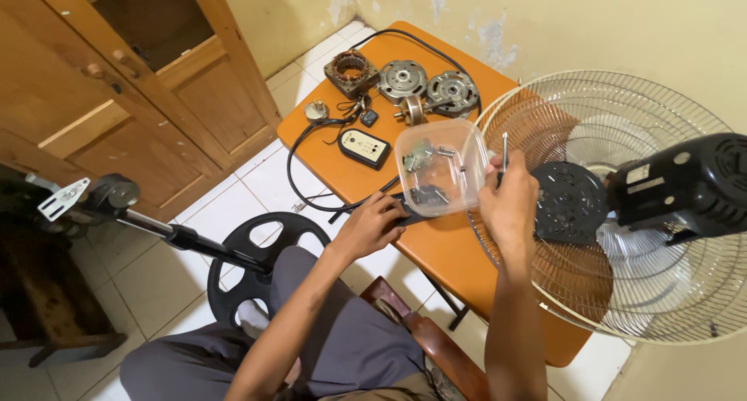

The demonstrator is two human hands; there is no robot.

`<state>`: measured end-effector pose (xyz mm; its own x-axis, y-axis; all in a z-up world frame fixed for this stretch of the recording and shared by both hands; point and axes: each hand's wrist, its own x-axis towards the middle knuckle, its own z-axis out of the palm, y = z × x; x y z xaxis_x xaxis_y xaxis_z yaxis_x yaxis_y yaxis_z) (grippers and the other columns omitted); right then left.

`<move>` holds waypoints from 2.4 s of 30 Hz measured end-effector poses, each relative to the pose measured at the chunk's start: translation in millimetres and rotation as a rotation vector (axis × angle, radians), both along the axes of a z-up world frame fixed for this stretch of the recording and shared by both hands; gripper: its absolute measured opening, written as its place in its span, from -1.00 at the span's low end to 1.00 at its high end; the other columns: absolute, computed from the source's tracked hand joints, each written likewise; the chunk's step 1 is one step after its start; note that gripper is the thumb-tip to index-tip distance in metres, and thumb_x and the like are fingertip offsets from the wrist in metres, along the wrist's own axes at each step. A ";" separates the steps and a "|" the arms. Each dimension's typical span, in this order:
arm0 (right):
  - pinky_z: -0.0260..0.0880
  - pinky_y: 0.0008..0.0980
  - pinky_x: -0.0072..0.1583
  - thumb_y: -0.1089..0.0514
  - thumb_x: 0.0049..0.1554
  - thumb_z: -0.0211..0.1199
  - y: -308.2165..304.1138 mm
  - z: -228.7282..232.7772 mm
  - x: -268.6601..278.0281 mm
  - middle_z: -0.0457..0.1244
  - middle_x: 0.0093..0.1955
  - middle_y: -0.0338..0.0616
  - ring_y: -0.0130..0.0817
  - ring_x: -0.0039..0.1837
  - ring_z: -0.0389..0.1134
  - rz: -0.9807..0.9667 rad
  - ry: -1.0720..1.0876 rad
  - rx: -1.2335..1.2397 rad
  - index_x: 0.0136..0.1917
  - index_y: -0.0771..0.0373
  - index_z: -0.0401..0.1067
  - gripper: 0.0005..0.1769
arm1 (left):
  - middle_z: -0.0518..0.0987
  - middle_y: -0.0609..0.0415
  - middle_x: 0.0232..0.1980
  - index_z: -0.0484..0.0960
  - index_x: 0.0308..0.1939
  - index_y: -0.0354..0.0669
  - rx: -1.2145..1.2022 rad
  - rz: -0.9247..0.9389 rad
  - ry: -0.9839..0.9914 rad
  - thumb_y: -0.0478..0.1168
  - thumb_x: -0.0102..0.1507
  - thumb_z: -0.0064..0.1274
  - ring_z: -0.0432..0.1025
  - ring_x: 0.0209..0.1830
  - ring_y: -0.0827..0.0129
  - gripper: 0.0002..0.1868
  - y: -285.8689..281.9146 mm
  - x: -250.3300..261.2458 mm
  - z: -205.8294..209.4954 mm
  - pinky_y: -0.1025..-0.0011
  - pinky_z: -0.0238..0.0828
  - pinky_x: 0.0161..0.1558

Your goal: The person disassembles a standing fan, removes the motor housing, and works on the internal components. They use a screwdriver to remove screws from the fan stand and handle various parts including the motor, fan blades, and control box.

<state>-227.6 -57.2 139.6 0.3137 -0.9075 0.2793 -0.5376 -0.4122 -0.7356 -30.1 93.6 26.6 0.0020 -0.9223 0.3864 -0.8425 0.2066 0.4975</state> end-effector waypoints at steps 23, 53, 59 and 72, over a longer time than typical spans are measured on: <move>0.37 0.05 0.03 0.37 0.21 0.16 -22.6 -33.4 40.7 0.35 -0.12 0.31 0.28 -0.02 0.42 -0.060 -0.194 -0.274 0.04 0.48 0.33 -0.87 | 0.57 -0.32 -0.03 0.59 -0.02 -0.41 -0.046 0.275 0.059 0.09 0.17 0.32 0.48 -0.03 -0.18 -0.40 -90.5 29.8 6.8 0.08 0.46 0.01; 0.42 -0.05 0.03 0.34 0.25 0.18 -25.8 -33.0 40.8 0.38 -0.13 0.26 0.15 -0.04 0.47 -0.063 -0.247 -0.228 0.05 0.48 0.36 -0.87 | 0.58 -0.33 -0.36 0.65 -0.18 -0.41 0.270 0.016 0.270 -0.07 0.29 -0.03 0.51 -0.35 -0.15 -0.62 -87.4 59.0 12.1 0.10 0.44 -0.20; 0.41 -0.06 -0.03 0.35 0.23 0.17 -23.2 -35.3 48.2 0.37 -0.16 0.25 0.13 -0.09 0.47 -0.038 -0.225 -0.177 0.04 0.47 0.36 -0.87 | 0.68 -0.24 -0.29 0.69 -0.19 -0.33 0.306 -0.051 0.359 -0.06 0.37 -0.15 0.61 -0.31 0.01 -0.59 -92.9 65.3 -15.8 0.22 0.52 -0.14; 0.39 -0.02 0.03 0.39 0.20 0.17 -20.9 -58.9 85.9 0.36 -0.10 0.26 0.20 -0.02 0.44 0.039 -0.264 -0.246 0.04 0.47 0.35 -0.87 | 0.67 -0.12 -0.06 0.71 -0.03 -0.15 0.137 0.276 0.224 -0.27 0.21 0.14 0.59 -0.12 0.00 -0.75 -55.2 95.4 10.3 0.19 0.52 -0.03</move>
<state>-141.7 -78.1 80.7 0.2343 -0.7919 0.5640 -0.3230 -0.6106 -0.7231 65.3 38.4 36.8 0.3276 -0.9186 0.2211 -0.7245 -0.0940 0.6828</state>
